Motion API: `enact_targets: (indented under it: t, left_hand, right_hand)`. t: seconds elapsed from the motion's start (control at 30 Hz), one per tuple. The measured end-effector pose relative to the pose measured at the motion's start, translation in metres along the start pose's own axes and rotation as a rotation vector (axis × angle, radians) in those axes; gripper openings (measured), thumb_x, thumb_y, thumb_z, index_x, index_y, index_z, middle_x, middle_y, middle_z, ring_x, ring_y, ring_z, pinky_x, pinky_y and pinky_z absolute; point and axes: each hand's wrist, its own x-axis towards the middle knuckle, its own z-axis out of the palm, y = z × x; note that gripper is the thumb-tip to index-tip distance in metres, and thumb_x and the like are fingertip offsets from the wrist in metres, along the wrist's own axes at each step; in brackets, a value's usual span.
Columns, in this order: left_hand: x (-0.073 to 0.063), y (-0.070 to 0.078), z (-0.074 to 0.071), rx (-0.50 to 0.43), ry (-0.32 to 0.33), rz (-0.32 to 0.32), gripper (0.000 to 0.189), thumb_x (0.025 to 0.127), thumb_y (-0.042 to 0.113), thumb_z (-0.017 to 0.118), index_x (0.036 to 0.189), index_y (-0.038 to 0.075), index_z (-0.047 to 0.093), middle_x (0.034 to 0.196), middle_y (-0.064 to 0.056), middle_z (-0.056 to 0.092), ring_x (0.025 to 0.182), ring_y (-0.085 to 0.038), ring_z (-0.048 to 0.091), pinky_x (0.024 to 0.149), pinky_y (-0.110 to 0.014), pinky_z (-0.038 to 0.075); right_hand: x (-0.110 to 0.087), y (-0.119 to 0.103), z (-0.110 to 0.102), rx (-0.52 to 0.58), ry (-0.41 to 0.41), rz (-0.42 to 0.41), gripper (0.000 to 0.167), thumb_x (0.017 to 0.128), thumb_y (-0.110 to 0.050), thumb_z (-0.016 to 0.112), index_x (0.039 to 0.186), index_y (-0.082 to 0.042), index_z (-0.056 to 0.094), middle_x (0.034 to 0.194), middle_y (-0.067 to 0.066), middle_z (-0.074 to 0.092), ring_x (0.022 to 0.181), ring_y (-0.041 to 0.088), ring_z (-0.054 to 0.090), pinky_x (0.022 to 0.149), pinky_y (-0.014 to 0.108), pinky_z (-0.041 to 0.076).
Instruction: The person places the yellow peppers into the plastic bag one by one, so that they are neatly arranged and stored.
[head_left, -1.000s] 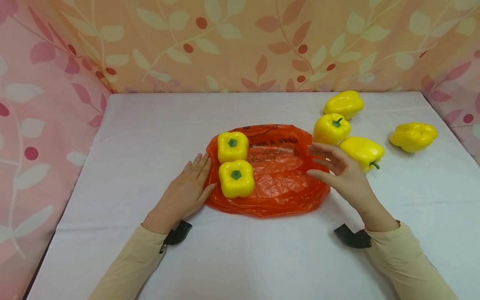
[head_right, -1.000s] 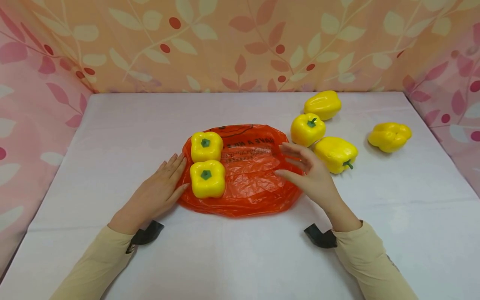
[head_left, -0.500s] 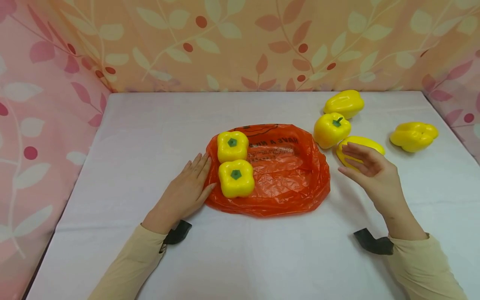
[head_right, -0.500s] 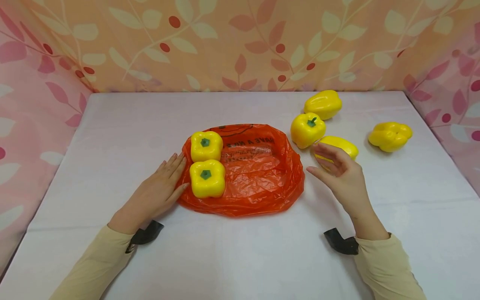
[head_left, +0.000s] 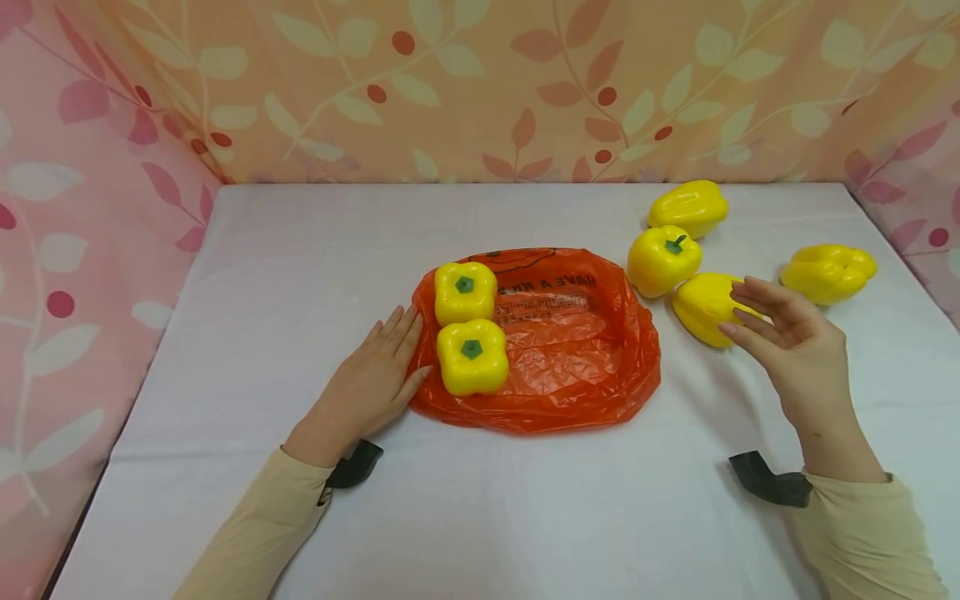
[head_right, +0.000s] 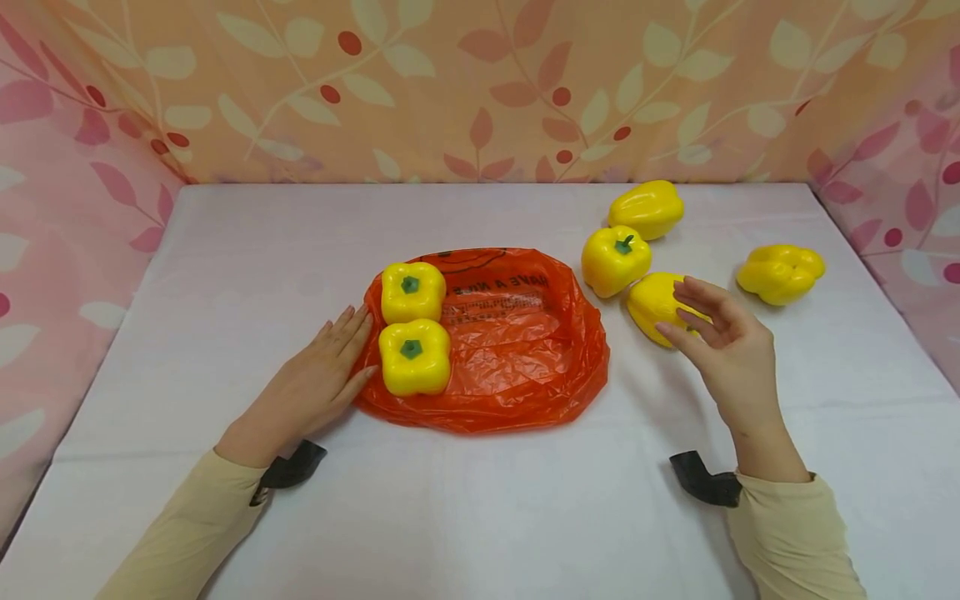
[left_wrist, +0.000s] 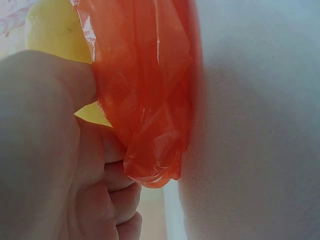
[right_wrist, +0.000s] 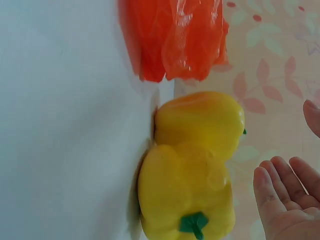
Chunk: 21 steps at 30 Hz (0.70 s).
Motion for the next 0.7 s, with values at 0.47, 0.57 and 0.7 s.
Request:
enact_targets:
  t: [0.47, 0.57, 0.7]
  left_hand:
    - [0.0, -0.001, 0.001, -0.001, 0.0, 0.008, 0.069, 0.096, 0.035, 0.05, 0.145, -0.008, 0.026, 0.152, -0.022, 0.022, 0.141, -0.035, 0.018, 0.113, -0.047, 0.017]
    - [0.0, -0.001, 0.001, -0.002, 0.001, 0.008, 0.069, 0.096, 0.035, 0.05, 0.145, -0.008, 0.026, 0.152, -0.022, 0.022, 0.141, -0.035, 0.018, 0.113, -0.047, 0.017]
    - [0.001, -0.001, 0.003, -0.004, -0.002, 0.002, 0.069, 0.096, 0.035, 0.05, 0.145, -0.007, 0.025, 0.152, -0.022, 0.021, 0.141, -0.034, 0.017, 0.113, -0.046, 0.017]
  right_hand:
    - [0.004, 0.0, -0.025, 0.116, 0.101, 0.039, 0.048, 0.078, 0.02, 0.062, 0.124, 0.01, 0.055, 0.114, 0.008, 0.064, 0.104, 0.016, 0.059, 0.084, 0.018, 0.048]
    - [0.005, 0.002, -0.029, 0.115, 0.117, 0.056, 0.048, 0.078, 0.021, 0.062, 0.123, 0.007, 0.057, 0.112, 0.006, 0.064, 0.105, 0.014, 0.058, 0.084, 0.016, 0.047]
    - [0.007, 0.006, -0.033, 0.095, 0.138, 0.079, 0.048, 0.077, 0.021, 0.062, 0.122, 0.002, 0.06, 0.111, 0.003, 0.064, 0.105, 0.013, 0.057, 0.083, 0.014, 0.047]
